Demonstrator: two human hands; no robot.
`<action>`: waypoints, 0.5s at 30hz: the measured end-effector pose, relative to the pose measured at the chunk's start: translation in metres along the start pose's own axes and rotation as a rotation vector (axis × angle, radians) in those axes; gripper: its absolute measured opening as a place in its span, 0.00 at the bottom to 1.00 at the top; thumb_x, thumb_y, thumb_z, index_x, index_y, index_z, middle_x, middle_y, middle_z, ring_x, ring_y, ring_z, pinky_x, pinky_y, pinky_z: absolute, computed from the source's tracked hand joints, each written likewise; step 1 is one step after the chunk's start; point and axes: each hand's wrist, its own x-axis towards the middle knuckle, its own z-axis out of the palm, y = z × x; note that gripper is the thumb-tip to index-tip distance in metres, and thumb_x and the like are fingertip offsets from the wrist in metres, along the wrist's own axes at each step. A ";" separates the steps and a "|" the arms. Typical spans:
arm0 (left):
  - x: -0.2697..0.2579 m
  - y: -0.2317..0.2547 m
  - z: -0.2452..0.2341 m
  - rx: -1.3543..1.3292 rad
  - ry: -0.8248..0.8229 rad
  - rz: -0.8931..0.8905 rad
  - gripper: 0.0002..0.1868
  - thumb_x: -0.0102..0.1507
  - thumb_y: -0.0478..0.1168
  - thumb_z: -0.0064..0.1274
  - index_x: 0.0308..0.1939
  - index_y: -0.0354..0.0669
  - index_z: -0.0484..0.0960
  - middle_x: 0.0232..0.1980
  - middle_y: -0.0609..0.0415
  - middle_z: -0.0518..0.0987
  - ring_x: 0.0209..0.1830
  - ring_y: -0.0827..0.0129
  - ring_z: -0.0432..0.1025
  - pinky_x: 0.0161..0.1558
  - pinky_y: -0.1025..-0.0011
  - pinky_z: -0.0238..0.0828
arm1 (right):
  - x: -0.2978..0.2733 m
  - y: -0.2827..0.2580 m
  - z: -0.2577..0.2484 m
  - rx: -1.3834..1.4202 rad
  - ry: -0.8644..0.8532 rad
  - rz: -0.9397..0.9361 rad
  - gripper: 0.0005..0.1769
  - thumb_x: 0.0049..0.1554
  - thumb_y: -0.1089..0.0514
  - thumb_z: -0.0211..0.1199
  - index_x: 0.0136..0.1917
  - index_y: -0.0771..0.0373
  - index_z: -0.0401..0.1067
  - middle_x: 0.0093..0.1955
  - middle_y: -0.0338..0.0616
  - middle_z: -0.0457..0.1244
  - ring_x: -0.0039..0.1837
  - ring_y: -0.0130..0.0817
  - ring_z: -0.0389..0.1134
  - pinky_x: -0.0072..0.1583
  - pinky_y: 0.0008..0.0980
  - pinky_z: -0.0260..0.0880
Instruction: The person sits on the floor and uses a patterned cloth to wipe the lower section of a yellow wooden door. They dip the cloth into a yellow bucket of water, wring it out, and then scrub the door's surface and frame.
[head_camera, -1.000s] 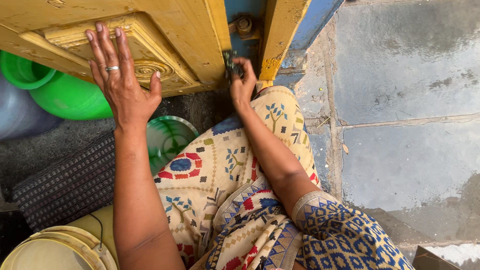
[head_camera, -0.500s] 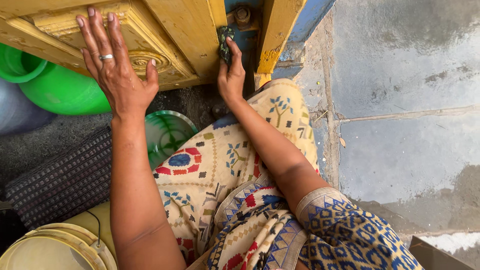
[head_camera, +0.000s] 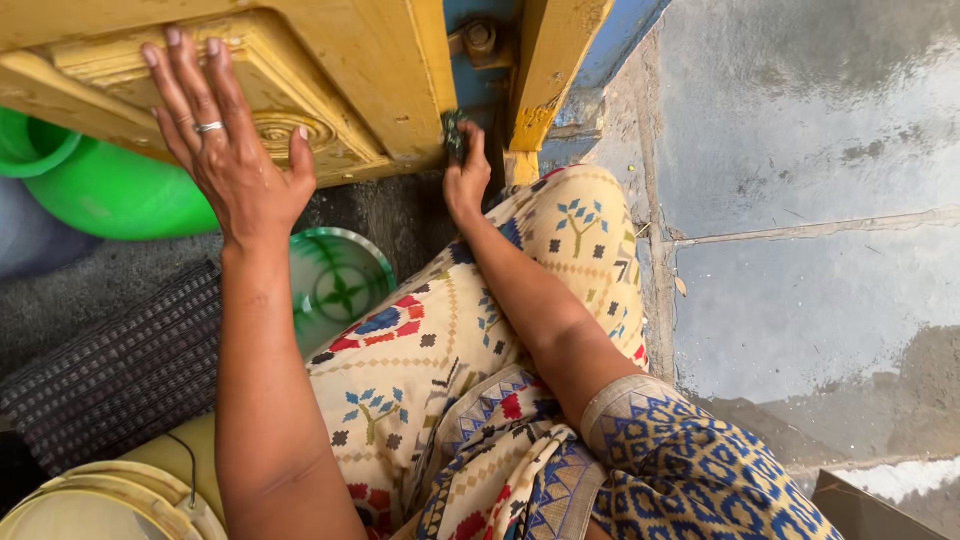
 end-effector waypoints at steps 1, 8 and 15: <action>-0.003 0.001 0.002 0.003 -0.014 -0.016 0.46 0.70 0.55 0.49 0.85 0.49 0.42 0.86 0.45 0.42 0.87 0.49 0.34 0.81 0.40 0.46 | -0.004 0.007 -0.002 -0.056 -0.016 0.063 0.32 0.50 0.77 0.47 0.66 0.59 0.66 0.62 0.55 0.69 0.68 0.50 0.69 0.66 0.37 0.67; -0.002 0.009 -0.007 -0.018 -0.105 -0.074 0.47 0.70 0.54 0.52 0.84 0.45 0.45 0.86 0.40 0.44 0.87 0.44 0.35 0.80 0.40 0.47 | 0.011 0.062 -0.007 -0.179 -0.009 0.498 0.30 0.49 0.73 0.50 0.63 0.56 0.72 0.59 0.55 0.71 0.63 0.50 0.72 0.65 0.37 0.67; -0.006 0.009 -0.023 -0.057 -0.159 -0.051 0.47 0.72 0.56 0.55 0.85 0.45 0.44 0.86 0.40 0.43 0.87 0.43 0.36 0.81 0.43 0.47 | 0.016 -0.011 -0.010 0.161 0.043 -0.100 0.29 0.59 0.75 0.51 0.72 0.58 0.64 0.72 0.52 0.63 0.74 0.50 0.63 0.74 0.38 0.61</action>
